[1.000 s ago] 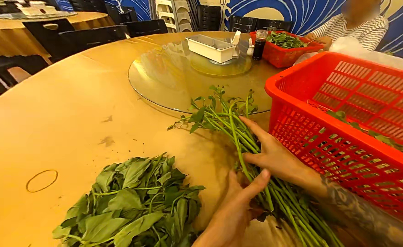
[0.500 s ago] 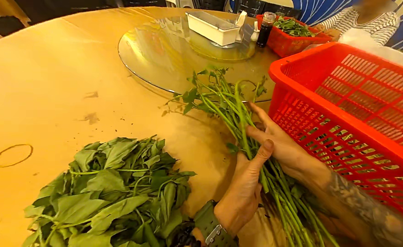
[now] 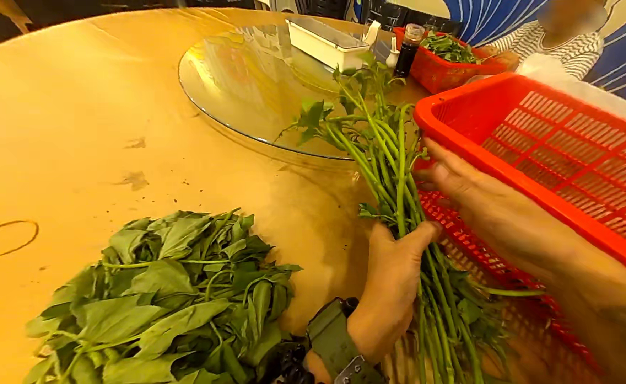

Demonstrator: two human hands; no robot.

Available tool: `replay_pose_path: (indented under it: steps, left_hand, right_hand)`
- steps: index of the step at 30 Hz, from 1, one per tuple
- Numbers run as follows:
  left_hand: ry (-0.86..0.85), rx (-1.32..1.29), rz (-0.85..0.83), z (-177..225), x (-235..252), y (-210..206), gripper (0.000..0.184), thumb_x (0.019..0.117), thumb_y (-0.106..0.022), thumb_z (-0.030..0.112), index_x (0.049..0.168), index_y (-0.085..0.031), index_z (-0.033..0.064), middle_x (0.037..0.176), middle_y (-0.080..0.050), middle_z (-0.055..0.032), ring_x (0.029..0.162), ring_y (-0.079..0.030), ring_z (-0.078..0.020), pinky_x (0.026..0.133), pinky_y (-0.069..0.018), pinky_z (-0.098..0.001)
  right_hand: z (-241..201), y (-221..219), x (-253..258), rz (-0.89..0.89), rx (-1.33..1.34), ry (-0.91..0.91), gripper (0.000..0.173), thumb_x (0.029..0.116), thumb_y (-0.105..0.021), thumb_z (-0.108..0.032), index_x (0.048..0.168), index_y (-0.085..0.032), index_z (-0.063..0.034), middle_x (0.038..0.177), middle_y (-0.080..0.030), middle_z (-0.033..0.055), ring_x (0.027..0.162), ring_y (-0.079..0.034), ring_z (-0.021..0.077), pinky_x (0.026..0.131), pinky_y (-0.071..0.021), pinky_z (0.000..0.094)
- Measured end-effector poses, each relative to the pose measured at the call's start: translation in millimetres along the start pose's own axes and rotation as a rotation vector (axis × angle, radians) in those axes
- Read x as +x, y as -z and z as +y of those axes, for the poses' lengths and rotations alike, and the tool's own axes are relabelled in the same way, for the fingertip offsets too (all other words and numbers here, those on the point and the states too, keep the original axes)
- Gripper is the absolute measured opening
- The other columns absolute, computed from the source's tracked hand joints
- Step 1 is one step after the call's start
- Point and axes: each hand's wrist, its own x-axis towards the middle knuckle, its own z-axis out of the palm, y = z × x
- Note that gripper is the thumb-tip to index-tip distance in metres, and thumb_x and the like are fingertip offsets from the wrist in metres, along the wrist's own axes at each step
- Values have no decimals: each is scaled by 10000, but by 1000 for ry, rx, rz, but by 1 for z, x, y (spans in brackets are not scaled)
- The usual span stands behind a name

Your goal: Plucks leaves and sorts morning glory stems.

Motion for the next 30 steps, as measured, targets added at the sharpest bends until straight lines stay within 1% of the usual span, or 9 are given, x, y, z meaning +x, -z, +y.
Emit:
replay_pose_path:
  steps: [2,5,7,10,15,21,24,28,30]
  left_hand:
    - [-10,25,-5,9,-1,2,427,956,-695,173,1337,-513,110,1012,-690,-103,864,-691,-187,729,-587,-338]
    - [-24,70,-8,24,-5,5,434,968,-678,219,1356,-501,143,992,-694,-91,837,-688,-181,696,-577,-327]
    - [-27,71,-17,32,-8,6,415,966,-669,213,1346,-515,150,966,-691,-85,798,-686,-170,658,-570,-303]
    - [-2,40,-28,40,-12,7,405,963,-667,199,1336,-521,135,966,-683,-99,784,-691,-186,649,-583,-309]
    - [15,27,-10,31,-17,18,359,980,-643,191,1305,-523,96,887,-704,-120,740,-705,-197,633,-591,-302]
    - [-80,-45,107,13,-31,40,238,988,-560,38,1209,-508,-34,790,-695,-165,691,-716,-216,633,-616,-307]
    - [-130,-18,98,26,-36,39,287,985,-568,67,1264,-521,21,822,-696,-143,714,-714,-213,651,-618,-321]
    - [-185,38,34,52,-35,28,273,994,-601,145,1256,-546,91,870,-709,-101,718,-715,-176,613,-610,-294]
    - [-218,67,-25,67,-33,23,275,1000,-607,193,1260,-558,117,894,-706,-88,732,-707,-159,613,-600,-279]
  right_hand:
    - [7,11,-1,40,71,-15,654,1065,-346,-576,1636,-282,-262,1517,-536,20,1387,-514,195,1125,-435,446]
    - [11,18,-14,27,72,-101,675,1060,-237,-623,1623,-315,-260,1534,-527,-16,1427,-473,186,1172,-383,439]
    - [-3,6,-28,93,84,-204,637,1101,-167,-498,1618,-277,-144,1548,-501,73,1423,-472,219,1167,-366,400]
    - [36,20,-50,75,59,-136,746,1046,-252,-649,1593,-337,-149,1507,-552,-1,1363,-537,138,1125,-440,343]
    - [110,36,-91,84,-217,-81,608,1058,-338,-584,1512,-523,-225,1490,-573,-41,1376,-525,126,1148,-442,396]
    - [148,13,-118,153,-322,22,613,1074,-400,-506,1520,-504,-99,1490,-566,96,1372,-536,158,1150,-431,371]
    - [150,9,-129,138,-332,21,598,1069,-470,-413,1541,-452,-45,1529,-516,141,1407,-499,176,1171,-401,349]
    - [137,3,-152,84,-394,-4,773,979,-633,-372,1554,-354,63,1588,-387,264,1476,-403,342,1211,-332,479]
    - [134,-4,-167,87,-390,-4,898,955,-646,-491,1552,-322,98,1605,-326,304,1485,-363,413,1201,-308,573]
